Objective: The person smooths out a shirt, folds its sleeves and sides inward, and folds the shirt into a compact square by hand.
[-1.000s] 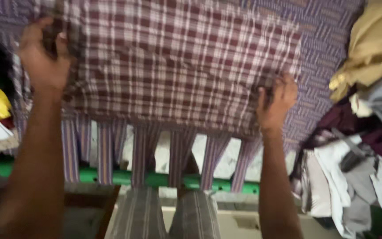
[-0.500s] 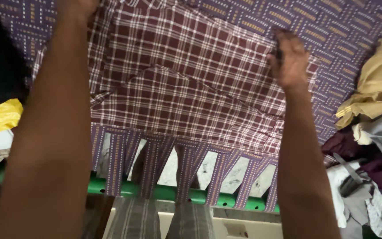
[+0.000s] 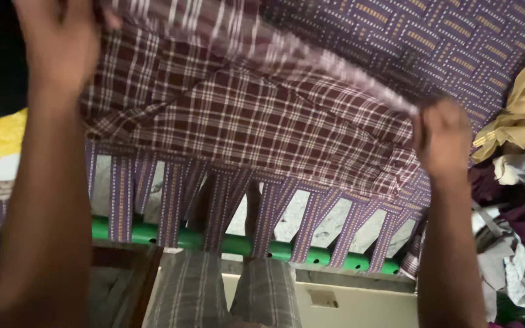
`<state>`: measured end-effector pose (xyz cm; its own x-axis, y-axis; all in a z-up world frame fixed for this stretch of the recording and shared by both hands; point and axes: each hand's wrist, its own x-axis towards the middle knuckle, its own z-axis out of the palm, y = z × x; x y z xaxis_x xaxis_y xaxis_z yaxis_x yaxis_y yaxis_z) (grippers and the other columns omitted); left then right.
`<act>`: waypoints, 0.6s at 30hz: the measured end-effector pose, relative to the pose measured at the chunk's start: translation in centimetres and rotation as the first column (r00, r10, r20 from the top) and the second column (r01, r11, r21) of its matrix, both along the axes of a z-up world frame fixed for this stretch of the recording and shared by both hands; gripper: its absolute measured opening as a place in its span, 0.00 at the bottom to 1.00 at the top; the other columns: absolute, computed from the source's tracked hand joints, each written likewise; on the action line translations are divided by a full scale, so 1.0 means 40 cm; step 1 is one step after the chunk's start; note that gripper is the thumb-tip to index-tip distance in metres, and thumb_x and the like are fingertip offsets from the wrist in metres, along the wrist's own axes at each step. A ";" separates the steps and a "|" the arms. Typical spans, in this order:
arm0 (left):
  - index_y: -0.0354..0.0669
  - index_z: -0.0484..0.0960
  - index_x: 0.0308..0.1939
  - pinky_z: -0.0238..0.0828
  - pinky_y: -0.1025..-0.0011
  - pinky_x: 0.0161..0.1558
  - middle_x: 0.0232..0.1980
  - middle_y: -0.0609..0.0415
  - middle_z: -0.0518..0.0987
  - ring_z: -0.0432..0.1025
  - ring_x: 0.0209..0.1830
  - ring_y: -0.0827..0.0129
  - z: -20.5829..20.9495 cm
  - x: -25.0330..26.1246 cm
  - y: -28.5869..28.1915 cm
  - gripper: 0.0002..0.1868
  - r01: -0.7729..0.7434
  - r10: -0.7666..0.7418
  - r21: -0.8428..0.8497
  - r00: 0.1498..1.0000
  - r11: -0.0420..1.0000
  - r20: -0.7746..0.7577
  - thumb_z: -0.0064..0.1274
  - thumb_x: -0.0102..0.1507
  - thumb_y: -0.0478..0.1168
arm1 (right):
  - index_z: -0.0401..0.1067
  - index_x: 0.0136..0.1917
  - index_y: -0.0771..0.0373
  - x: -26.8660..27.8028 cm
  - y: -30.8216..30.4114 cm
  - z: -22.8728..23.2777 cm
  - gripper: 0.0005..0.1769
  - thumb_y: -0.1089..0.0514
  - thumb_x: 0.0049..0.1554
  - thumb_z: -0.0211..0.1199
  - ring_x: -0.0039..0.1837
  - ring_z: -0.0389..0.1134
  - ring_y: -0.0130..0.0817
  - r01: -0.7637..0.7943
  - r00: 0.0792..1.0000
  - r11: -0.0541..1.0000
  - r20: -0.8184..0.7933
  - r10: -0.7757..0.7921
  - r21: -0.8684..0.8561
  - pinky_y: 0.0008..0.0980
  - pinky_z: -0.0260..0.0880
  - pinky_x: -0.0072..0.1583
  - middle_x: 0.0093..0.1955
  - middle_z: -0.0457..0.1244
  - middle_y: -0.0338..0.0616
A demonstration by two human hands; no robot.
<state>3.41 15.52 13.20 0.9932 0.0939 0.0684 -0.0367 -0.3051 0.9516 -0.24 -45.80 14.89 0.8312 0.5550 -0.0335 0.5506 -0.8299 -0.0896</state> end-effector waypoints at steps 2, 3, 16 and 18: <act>0.35 0.78 0.45 0.68 0.79 0.36 0.35 0.55 0.79 0.75 0.33 0.79 -0.003 -0.122 0.017 0.13 -0.027 0.024 -0.039 0.996 0.999 -0.086 0.42 0.83 0.32 | 0.67 0.50 0.65 -0.086 0.000 0.011 0.08 0.65 0.64 0.67 0.52 0.65 0.49 -0.054 0.997 0.998 0.051 0.053 0.019 0.49 0.67 0.54 0.50 0.60 0.50; 0.34 0.78 0.48 0.68 0.79 0.39 0.37 0.53 0.77 0.72 0.35 0.79 -0.011 -0.181 0.021 0.10 -0.061 0.055 -0.033 0.986 0.998 -0.157 0.45 0.83 0.33 | 0.66 0.47 0.63 -0.130 0.003 0.007 0.09 0.66 0.59 0.67 0.53 0.65 0.51 -0.064 0.994 0.998 0.088 0.063 -0.001 0.52 0.68 0.55 0.49 0.60 0.50; 0.31 0.80 0.52 0.70 0.78 0.45 0.43 0.56 0.82 0.72 0.41 0.80 -0.151 -0.360 0.006 0.08 -0.171 0.181 0.061 0.955 0.983 -0.233 0.56 0.78 0.36 | 0.74 0.57 0.62 -0.285 0.139 -0.091 0.14 0.63 0.56 0.66 0.53 0.64 0.47 0.028 0.989 0.999 -0.146 -0.032 -0.029 0.47 0.64 0.56 0.50 0.63 0.48; 0.32 0.82 0.51 0.68 0.77 0.42 0.41 0.56 0.81 0.71 0.38 0.79 -0.130 -0.356 0.011 0.08 -0.214 0.230 0.097 0.949 0.972 -0.214 0.58 0.78 0.37 | 0.74 0.57 0.62 -0.276 0.134 -0.080 0.14 0.63 0.56 0.66 0.52 0.64 0.48 0.015 0.989 0.999 -0.147 -0.021 -0.045 0.48 0.63 0.55 0.49 0.63 0.49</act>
